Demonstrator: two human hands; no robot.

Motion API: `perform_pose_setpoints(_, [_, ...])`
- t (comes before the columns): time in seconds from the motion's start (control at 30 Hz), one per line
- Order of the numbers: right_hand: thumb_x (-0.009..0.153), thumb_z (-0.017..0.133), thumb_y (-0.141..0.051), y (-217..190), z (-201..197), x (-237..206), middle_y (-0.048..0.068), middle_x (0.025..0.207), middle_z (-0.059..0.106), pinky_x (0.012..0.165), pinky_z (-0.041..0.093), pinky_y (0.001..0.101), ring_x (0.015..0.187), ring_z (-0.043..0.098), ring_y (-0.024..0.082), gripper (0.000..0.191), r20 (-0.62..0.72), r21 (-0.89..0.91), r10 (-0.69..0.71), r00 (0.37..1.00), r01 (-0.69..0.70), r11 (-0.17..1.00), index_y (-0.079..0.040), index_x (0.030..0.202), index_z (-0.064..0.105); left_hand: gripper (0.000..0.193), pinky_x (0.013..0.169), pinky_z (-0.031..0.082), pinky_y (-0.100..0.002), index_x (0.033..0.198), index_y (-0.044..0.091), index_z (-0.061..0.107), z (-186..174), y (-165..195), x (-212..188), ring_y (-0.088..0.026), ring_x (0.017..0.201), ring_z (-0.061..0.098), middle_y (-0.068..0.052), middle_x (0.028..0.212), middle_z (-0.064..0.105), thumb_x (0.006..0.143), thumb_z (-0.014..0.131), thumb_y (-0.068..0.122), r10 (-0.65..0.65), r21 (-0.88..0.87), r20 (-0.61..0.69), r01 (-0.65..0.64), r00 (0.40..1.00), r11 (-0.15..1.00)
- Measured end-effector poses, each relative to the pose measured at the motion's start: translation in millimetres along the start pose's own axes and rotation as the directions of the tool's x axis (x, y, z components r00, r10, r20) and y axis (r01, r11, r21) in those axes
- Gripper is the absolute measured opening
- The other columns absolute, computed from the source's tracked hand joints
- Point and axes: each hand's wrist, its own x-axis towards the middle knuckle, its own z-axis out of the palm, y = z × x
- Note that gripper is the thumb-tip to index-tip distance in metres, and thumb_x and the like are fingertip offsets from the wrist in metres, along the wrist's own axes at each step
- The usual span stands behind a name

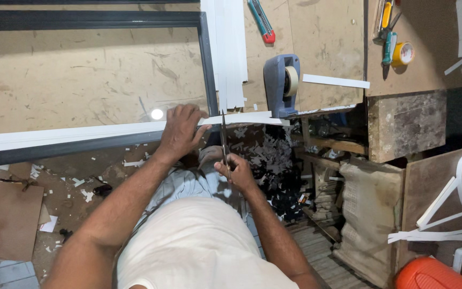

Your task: The person assembles a picture frame by placing white plastic strips along the inner edges of a black frame. They measure, cut, and fit the strips using scissors, then stack the completed frame with others.

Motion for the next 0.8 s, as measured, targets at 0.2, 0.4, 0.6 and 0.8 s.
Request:
perform_pose_setpoints(0.2, [0.086,0.078,-0.051,-19,12,6,0.000,0.065,0.064,0.046,0.048,0.0226,0.053,0.059,0.005,0.044,-0.012,0.027,0.046,0.999,-0.046,0.999,-0.008,0.083,0.067,0.036,0.095,0.038,-0.045,0.121,0.010,0.067,-2,-6,-2,-0.026,0.113,0.053,-0.008,0.121,0.061,0.094,0.075,0.033,0.011,-0.039,-0.003,-0.011,1.000,0.999])
perform_pose_setpoints(0.4, [0.086,0.079,-0.048,-34,20,11,0.001,0.063,0.063,0.043,0.046,0.0227,0.050,0.056,0.005,0.044,-0.005,0.029,0.102,0.995,-0.102,0.994,-0.007,0.081,0.065,0.036,0.097,0.038,-0.045,0.122,0.011,0.069,-4,-8,-1,-0.026,0.115,0.054,-0.007,0.120,0.063,0.093,0.074,0.032,0.029,-0.069,-0.003,-0.029,1.000,0.997])
perform_pose_setpoints(0.6, [0.088,0.079,-0.045,-45,29,11,0.000,0.064,0.062,0.046,0.052,0.0228,0.050,0.058,0.005,0.041,-0.047,0.100,0.052,0.998,-0.048,0.994,-0.006,0.080,0.067,0.033,0.097,0.038,-0.045,0.121,0.011,0.070,-4,-9,-1,-0.025,0.115,0.055,-0.007,0.119,0.065,0.095,0.074,0.030,0.007,-0.040,0.007,-0.007,1.000,0.999])
perform_pose_setpoints(0.8, [0.086,0.081,-0.044,-50,36,11,0.001,0.061,0.063,0.044,0.052,0.0232,0.047,0.056,0.005,0.043,-0.077,0.148,0.096,0.992,-0.084,0.985,-0.005,0.076,0.066,0.034,0.095,0.038,-0.045,0.121,0.011,0.070,-3,-9,-2,-0.026,0.113,0.054,-0.008,0.118,0.065,0.095,0.074,0.031,0.010,-0.041,-0.012,-0.010,1.000,0.999])
